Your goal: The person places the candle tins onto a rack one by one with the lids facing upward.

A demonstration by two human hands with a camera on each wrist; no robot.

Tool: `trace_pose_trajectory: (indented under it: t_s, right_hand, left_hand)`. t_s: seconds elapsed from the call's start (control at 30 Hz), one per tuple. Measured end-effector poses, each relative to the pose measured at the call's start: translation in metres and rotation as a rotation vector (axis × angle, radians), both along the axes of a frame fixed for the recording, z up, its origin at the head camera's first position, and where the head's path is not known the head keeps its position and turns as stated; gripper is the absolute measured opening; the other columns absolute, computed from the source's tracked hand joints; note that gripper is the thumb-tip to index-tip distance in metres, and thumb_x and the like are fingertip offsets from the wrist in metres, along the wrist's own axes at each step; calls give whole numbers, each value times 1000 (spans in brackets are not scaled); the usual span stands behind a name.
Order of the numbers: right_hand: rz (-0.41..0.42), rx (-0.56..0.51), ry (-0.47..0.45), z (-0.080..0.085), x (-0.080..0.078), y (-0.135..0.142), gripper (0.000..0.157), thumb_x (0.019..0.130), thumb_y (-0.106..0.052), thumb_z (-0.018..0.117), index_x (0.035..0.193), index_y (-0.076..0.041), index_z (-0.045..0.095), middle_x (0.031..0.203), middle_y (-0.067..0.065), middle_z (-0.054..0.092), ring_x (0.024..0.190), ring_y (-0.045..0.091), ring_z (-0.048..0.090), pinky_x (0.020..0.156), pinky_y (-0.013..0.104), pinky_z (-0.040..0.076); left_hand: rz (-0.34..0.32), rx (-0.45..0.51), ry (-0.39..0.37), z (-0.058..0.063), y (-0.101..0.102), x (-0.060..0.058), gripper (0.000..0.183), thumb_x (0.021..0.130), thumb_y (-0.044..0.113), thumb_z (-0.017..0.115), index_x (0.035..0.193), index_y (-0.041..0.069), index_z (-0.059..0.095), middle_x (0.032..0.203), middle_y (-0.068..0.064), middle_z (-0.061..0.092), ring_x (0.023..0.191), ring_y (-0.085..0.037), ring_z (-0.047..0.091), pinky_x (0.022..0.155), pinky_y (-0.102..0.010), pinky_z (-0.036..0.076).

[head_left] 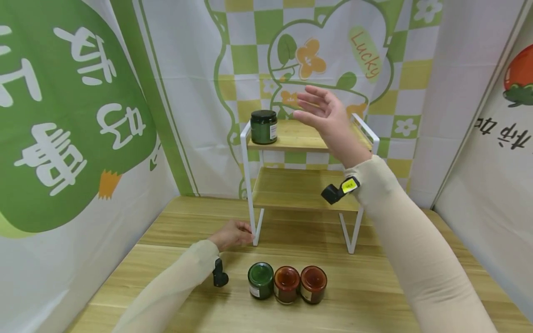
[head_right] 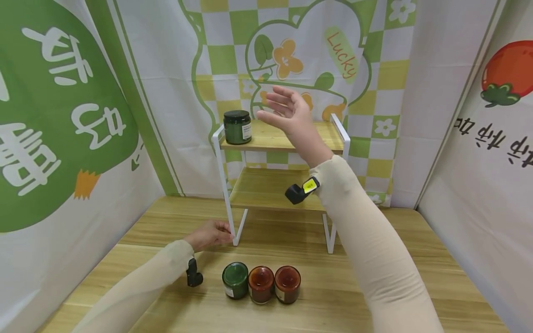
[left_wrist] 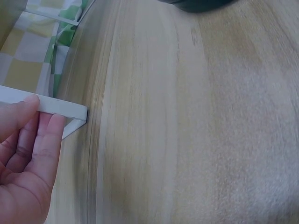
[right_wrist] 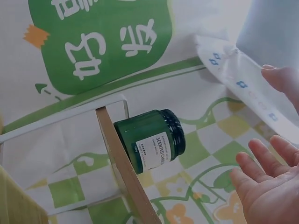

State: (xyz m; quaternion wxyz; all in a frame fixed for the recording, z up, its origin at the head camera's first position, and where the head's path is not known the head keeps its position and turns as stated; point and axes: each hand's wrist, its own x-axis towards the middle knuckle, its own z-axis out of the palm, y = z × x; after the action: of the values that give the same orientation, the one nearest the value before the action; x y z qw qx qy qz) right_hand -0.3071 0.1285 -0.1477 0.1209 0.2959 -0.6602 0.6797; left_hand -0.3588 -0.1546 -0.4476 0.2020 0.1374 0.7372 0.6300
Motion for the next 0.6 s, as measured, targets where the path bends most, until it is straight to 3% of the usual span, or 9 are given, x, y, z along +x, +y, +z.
trace_pose_trajectory:
  t_s: [0.27, 0.47, 0.6]
  right_hand:
    - [83, -108, 45, -20, 27, 26, 63, 86, 0, 69, 141, -2, 38, 141, 15, 46, 134, 28, 43, 102, 25, 47]
    - [96, -97, 109, -44, 44, 39, 59, 86, 8, 65, 139, 2, 38, 135, 12, 51, 128, 23, 50, 106, 27, 44]
    - [116, -66, 116, -63, 53, 44, 58, 85, 14, 61, 137, -1, 41, 133, 8, 53, 127, 20, 51, 109, 29, 41]
  left_hand:
    - [6, -2, 2, -3, -1, -1, 9, 91, -4, 61, 98, -5, 56, 89, -9, 59, 85, -15, 64, 91, -35, 55]
    - [16, 3, -7, -3, 1, 0, 8, 91, -4, 60, 98, -5, 56, 89, -9, 60, 86, -17, 64, 90, -33, 56]
    - [24, 12, -5, -3, 2, 0, 7, 91, -7, 59, 97, -5, 57, 87, -8, 60, 85, -17, 64, 89, -33, 56]
